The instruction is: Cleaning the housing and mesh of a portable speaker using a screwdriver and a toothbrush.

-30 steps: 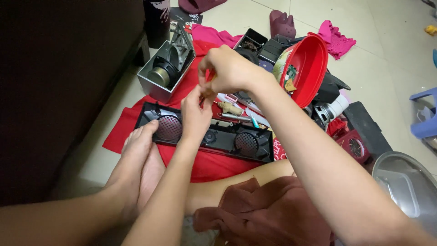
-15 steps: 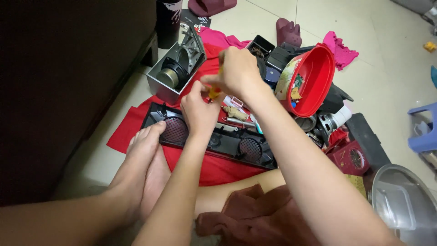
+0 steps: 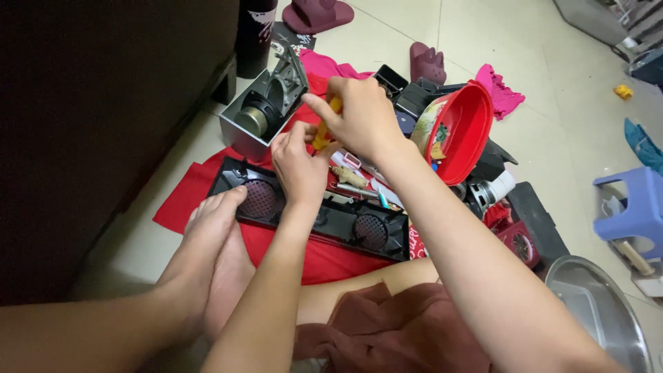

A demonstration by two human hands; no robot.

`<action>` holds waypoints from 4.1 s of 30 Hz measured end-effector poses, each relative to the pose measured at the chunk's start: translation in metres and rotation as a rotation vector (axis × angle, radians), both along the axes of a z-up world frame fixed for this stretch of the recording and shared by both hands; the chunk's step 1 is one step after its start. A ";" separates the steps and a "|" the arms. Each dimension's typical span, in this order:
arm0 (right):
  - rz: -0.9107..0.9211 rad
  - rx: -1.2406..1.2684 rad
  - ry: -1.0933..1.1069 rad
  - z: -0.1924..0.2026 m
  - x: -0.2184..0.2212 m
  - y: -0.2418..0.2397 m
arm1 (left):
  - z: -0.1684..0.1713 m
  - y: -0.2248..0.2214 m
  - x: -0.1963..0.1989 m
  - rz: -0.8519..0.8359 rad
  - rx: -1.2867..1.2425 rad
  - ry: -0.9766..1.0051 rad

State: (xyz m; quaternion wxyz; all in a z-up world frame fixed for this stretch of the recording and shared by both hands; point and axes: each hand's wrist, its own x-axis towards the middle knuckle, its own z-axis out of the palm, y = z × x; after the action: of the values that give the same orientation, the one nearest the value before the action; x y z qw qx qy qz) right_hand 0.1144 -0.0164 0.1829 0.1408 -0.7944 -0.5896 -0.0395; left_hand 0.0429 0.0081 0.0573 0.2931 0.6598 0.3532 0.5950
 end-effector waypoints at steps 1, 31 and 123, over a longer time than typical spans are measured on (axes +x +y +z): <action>-0.004 0.001 -0.003 0.000 0.001 -0.001 | 0.000 0.000 0.003 -0.004 0.001 -0.003; -0.048 -0.239 -0.001 0.010 -0.013 -0.013 | 0.012 -0.014 -0.023 -0.257 -0.010 -0.052; -0.518 0.961 1.367 -0.085 -0.034 -0.137 | -0.040 0.020 -0.044 -0.360 0.301 0.919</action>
State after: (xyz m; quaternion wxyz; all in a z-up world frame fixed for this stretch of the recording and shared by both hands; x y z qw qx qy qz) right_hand 0.0806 -0.1538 0.0982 0.7695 -0.6078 -0.0965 0.1704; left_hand -0.0015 0.0282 0.0170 0.1074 0.9383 0.2369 0.2280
